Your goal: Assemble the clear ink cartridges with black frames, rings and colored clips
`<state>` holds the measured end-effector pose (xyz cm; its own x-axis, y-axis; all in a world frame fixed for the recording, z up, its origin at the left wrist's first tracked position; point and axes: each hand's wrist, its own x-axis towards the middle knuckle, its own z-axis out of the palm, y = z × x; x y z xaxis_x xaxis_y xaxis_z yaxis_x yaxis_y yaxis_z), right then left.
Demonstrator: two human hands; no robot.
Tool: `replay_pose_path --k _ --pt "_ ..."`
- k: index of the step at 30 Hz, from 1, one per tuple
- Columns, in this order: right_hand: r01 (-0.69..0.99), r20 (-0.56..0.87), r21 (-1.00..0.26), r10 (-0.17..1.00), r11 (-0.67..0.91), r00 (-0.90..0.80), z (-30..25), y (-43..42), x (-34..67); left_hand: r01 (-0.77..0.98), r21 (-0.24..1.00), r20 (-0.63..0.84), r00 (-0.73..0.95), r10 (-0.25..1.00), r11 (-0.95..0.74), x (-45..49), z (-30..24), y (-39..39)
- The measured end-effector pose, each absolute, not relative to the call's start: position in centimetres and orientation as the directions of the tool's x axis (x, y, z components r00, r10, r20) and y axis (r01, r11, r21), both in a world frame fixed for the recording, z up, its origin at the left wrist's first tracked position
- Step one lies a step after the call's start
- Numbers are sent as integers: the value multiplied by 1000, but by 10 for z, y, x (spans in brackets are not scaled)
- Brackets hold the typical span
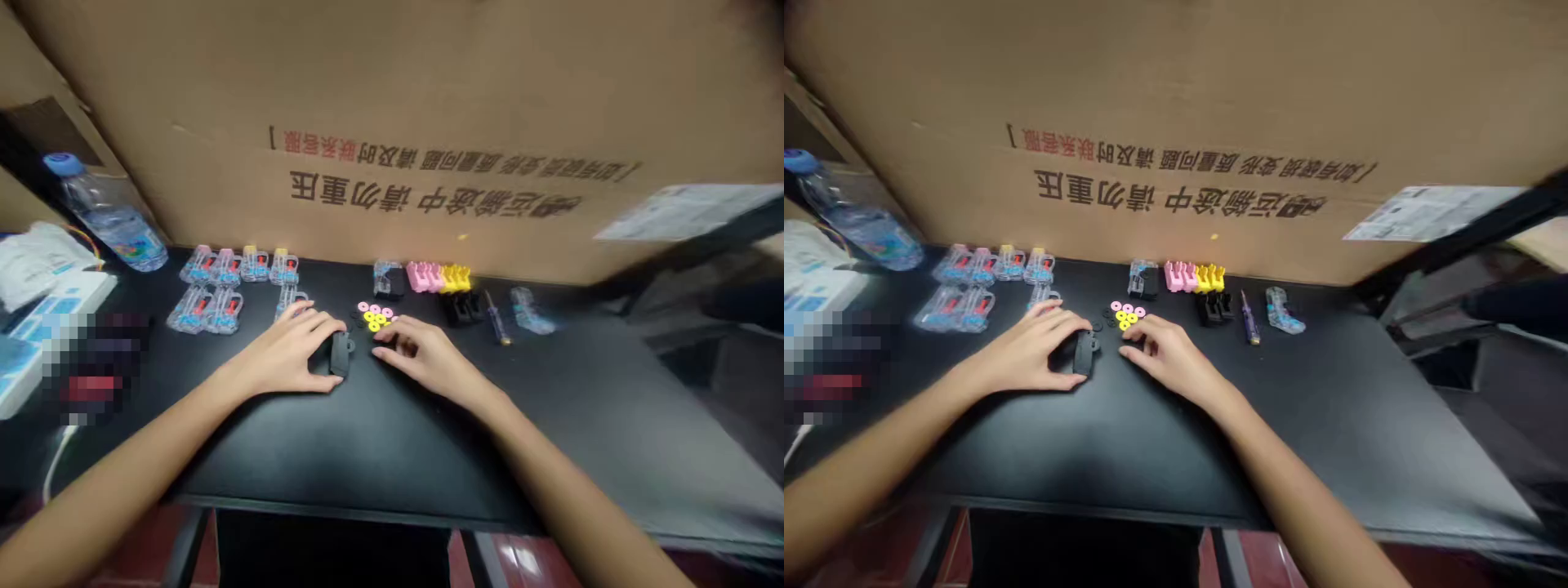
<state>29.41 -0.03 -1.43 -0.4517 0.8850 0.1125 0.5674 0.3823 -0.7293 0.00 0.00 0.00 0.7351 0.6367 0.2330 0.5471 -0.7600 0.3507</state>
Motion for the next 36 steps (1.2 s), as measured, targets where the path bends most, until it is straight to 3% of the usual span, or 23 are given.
replay_pose_path --k 11,18,21,24,27,36 --pt "535 -156 -822 826 195 -541 4 9 323 544 358 251 727 640 -759 -1 1 1" --pt "555 -25 -767 849 322 -528 -2 6 307 546 367 246 723 645 -753 -1 -1 1" --pt "464 -14 -849 866 254 -500 -4 -3 294 545 365 244 726 643 -755 0 0 0" --pt "256 0 -960 913 114 -407 -9 -13 275 538 365 257 727 637 -760 2 2 -1" --pt "131 14 -989 935 65 -356 -16 -20 259 520 369 278 729 625 -770 3 4 -2" --pt "130 41 -988 947 86 -320 -19 -23 249 487 383 305 735 605 -785 6 1 -3"
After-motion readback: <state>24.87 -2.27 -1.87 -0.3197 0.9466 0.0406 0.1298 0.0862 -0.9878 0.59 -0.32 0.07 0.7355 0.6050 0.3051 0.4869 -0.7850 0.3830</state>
